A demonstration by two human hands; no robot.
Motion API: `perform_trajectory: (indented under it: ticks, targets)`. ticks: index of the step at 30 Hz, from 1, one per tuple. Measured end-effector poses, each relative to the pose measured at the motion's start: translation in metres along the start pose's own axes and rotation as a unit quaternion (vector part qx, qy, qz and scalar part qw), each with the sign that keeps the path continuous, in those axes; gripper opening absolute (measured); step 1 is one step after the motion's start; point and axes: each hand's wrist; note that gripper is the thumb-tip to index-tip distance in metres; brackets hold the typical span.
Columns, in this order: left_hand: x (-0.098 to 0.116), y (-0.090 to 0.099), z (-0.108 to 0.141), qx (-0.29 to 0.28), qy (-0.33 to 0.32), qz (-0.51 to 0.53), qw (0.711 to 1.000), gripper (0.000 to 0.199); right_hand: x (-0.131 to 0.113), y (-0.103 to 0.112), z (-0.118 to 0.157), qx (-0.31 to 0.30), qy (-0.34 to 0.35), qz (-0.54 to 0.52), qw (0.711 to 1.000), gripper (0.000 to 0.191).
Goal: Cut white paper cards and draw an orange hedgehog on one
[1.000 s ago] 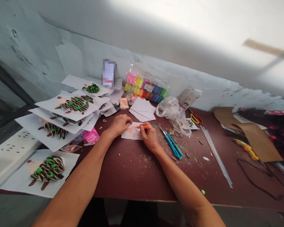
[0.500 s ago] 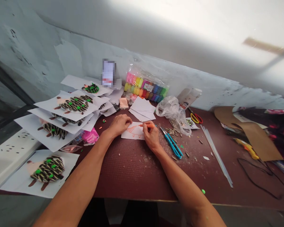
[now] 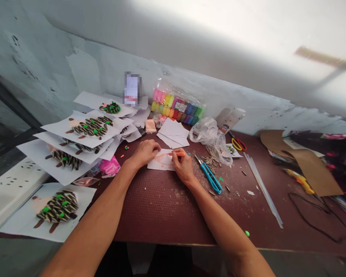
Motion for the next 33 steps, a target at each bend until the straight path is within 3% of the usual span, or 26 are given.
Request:
perform_trajectory:
  ticks: [33]
  targets:
    - [-0.0015,-0.0011,-0.0005,-0.002,0.002,0.005,1.0,0.028,0.0006,-0.0003,-0.0005,0.001,0.009,0.028,1.0,0.027]
Point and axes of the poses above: each hand's wrist, its own z-axis away from the middle knuckle, its own y-axis out of the back of the hand, x = y × z, and after that the axes turned 11 degrees about x, right-handed
